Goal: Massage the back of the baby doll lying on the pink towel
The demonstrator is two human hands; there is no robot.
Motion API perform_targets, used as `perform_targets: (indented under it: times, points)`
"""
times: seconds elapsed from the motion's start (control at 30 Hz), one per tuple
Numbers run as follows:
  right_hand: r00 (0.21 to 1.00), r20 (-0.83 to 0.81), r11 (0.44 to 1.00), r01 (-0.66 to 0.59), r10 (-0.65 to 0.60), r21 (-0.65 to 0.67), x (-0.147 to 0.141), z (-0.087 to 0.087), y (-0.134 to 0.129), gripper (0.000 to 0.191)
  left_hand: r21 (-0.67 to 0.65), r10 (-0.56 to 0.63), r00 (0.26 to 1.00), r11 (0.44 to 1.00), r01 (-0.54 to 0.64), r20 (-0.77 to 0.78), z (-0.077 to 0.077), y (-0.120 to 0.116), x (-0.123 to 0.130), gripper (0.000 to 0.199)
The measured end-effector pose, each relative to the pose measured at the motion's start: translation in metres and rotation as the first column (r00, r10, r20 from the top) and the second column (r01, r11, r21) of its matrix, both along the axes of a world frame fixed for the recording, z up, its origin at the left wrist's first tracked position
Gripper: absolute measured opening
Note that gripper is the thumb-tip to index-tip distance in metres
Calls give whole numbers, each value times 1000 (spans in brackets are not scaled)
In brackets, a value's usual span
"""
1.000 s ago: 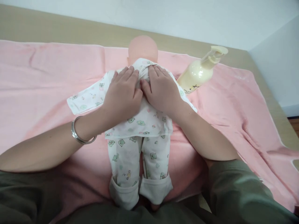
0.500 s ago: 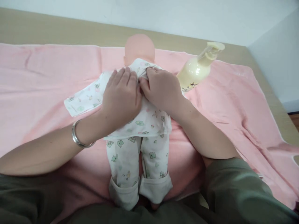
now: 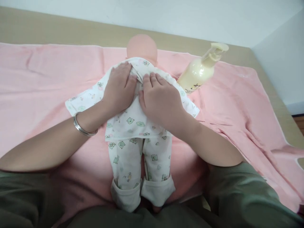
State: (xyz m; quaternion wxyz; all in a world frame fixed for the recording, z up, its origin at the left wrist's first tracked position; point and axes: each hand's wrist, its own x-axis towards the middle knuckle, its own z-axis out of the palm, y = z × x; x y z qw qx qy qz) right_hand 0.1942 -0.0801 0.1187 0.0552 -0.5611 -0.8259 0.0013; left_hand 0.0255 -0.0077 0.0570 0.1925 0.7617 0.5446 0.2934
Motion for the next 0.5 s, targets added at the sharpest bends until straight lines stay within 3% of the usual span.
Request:
perform_targets:
  times: [0.1,0.27,0.37,0.5]
  points:
    - [993,-118,999,25,-28,-34,6,-7,22,69,-58,97,995,994,-97,-10,8,-14,7,77]
    - [965,-260,998,9,-27,-69,16,-21,50,77,102,46,999,994,-46,3,17,-49,24,64]
    - [966,-258,997,-1,-19,-76,16,-22,50,79,109,13,1000,994,-15,18,16,-57,27,62]
    - [978,-201,998,47,-54,-40,8,-15,33,68,67,46,995,996,-52,85,11,-42,20,61]
